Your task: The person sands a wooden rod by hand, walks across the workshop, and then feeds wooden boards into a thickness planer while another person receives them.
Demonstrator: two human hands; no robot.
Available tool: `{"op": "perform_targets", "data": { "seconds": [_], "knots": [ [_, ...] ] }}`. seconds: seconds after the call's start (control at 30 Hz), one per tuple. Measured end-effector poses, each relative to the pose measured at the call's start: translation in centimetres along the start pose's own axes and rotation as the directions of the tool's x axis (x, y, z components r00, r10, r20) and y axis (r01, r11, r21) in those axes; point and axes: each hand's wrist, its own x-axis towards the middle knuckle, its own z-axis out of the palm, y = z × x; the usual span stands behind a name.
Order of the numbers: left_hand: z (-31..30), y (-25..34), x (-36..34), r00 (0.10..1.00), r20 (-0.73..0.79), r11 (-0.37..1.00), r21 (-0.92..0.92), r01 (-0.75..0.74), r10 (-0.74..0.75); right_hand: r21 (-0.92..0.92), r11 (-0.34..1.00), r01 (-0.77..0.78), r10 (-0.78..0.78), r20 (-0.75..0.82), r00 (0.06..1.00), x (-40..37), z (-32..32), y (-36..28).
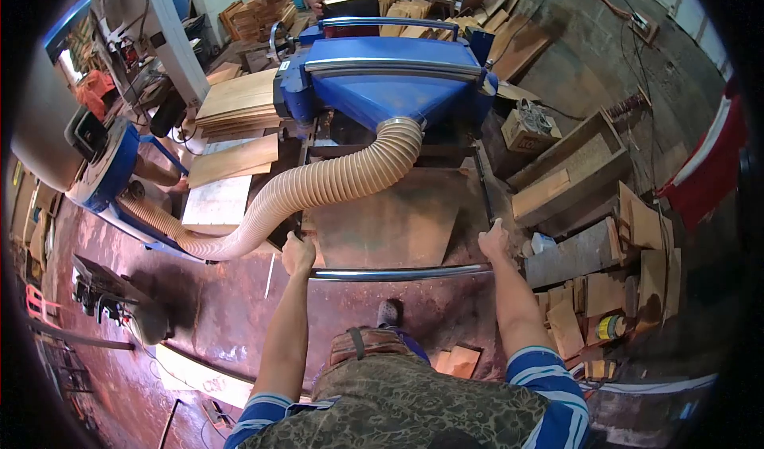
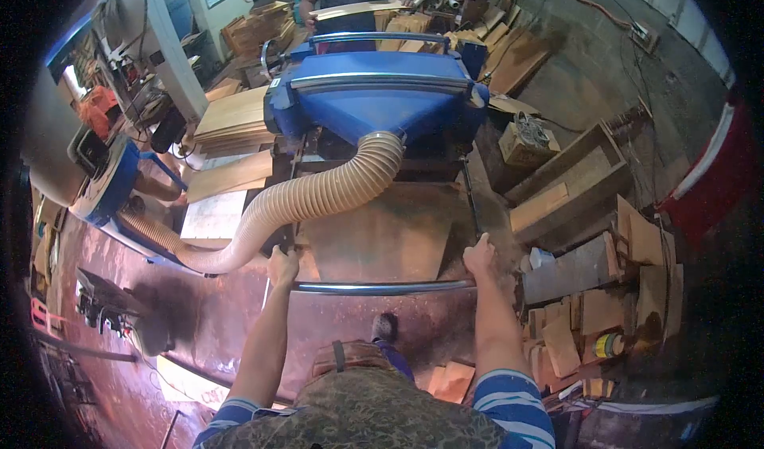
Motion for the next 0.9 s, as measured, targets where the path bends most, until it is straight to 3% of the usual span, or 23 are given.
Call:
{"op": "perform_targets", "data": {
  "seconds": [0.2,0.57,0.9],
  "knots": [
    [0.9,-0.8,0.5,0.997,-0.038,0.998,0.007,-0.064,0.064,-0.067,0.995,-0.072,0.081,0.152,0.985,-1.3,-2.8,-1.8],
    [1.3,-1.4,1.0,0.992,-0.051,0.992,-0.036,-0.120,0.118,-0.030,0.997,-0.068,0.071,0.107,0.992,-1.7,-3.1,-1.9],
    [0.2,-0.3,0.2,0.999,-0.018,0.998,-0.025,-0.050,0.050,-0.043,0.997,-0.066,0.070,0.095,0.993,-1.3,-2.5,-1.7]
  ]
}}
